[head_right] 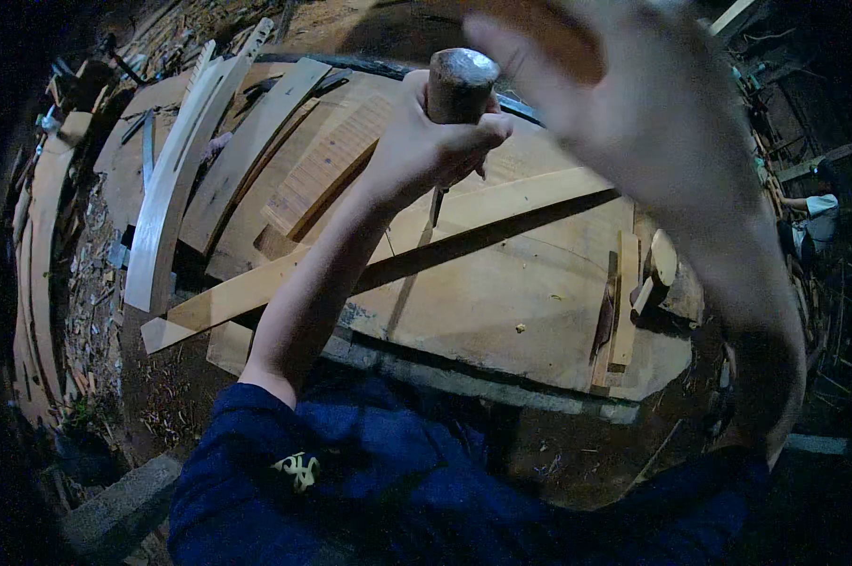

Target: Chiseling a mortise or groove into a piece of wood using a mallet and chisel.

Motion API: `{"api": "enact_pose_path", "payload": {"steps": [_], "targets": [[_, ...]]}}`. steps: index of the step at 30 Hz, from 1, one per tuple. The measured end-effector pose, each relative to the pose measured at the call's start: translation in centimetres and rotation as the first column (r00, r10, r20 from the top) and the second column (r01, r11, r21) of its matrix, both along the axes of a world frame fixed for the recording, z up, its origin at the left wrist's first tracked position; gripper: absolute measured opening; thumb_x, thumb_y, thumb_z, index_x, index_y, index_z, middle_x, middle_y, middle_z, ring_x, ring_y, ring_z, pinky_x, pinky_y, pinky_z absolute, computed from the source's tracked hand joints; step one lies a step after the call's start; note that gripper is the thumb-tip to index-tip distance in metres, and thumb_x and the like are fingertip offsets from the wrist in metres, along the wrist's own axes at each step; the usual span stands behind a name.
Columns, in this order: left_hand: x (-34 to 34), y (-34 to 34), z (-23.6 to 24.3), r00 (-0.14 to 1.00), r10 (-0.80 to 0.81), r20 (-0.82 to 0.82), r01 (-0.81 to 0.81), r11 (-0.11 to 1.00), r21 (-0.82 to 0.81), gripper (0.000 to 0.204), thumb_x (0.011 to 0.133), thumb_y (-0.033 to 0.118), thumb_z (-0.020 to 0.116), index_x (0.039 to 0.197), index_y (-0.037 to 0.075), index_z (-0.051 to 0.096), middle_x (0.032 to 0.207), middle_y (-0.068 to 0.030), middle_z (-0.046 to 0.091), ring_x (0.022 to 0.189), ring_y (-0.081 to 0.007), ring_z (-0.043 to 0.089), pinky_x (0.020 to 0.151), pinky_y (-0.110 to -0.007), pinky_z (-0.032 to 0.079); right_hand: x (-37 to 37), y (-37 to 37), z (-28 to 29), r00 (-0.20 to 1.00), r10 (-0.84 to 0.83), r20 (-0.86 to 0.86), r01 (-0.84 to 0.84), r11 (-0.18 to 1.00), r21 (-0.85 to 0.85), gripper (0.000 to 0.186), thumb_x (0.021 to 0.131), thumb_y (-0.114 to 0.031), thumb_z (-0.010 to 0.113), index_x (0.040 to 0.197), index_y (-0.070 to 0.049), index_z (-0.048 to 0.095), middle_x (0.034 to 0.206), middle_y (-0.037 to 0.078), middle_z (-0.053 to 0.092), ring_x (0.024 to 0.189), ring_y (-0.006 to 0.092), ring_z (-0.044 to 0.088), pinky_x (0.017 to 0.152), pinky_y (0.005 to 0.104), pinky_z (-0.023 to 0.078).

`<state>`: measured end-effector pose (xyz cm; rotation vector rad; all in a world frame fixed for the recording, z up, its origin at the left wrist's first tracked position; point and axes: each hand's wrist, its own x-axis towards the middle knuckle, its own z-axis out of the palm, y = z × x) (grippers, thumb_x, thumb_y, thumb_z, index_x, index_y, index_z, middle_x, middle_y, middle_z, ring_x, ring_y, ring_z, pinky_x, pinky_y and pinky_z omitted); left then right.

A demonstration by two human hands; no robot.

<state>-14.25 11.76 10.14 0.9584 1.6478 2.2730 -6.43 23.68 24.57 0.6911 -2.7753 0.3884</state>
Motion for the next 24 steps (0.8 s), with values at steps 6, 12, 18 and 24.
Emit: {"api": "enact_pose_path", "payload": {"steps": [6,12,18,24], "targets": [[0.3,0.1,0.0,1.000,0.004,0.007,-0.004,1.000,0.011,0.023,0.075,0.015,0.076,0.076,0.002,0.057,0.058,-0.0014,0.054,0.046,-0.0077,0.053,0.044,-0.023,0.045,1.1,-1.3,0.1,0.988,-0.067,-0.137,0.056,0.995,-0.083,0.050,0.097,-0.027,0.054,0.138,0.000,0.045,0.113,0.020,0.062,0.104,0.0230,0.061,0.093,0.0383,0.048],[0.4,-0.6,0.0,0.998,0.013,0.056,-0.015,0.999,0.038,0.023,0.072,0.012,0.074,0.063,0.003,0.054,0.057,-0.0024,0.056,0.047,-0.0086,0.055,0.043,-0.024,0.044,0.9,-2.9,1.9,0.986,-0.147,0.073,0.151,0.987,-0.053,0.050,0.097,-0.029,0.052,0.137,0.000,0.046,0.119,0.020,0.060,0.109,0.0231,0.059,0.097,0.0378,0.045],[0.5,-0.7,-0.2,0.999,-0.037,0.018,0.038,0.999,-0.010,0.021,0.077,0.012,0.075,0.081,0.003,0.057,0.062,-0.0017,0.056,0.051,-0.0079,0.055,0.051,-0.025,0.052,-0.7,-0.4,-1.4,0.998,-0.025,0.063,0.032,0.994,-0.101,0.044,0.099,-0.031,0.050,0.136,-0.009,0.050,0.130,0.018,0.055,0.120,0.0280,0.055,0.104,0.0374,0.043],[0.6,-1.3,-0.1,0.994,-0.026,0.108,0.029,0.999,-0.025,0.019,0.076,0.012,0.074,0.078,0.003,0.057,0.062,-0.0019,0.055,0.049,-0.0090,0.054,0.050,-0.025,0.050,-0.2,-3.8,0.5,0.784,-0.202,-0.586,0.183,0.979,-0.093,0.045,0.094,-0.033,0.057,0.123,0.001,0.053,0.099,0.014,0.057,0.092,0.0250,0.060,0.085,0.0383,0.049]]}}
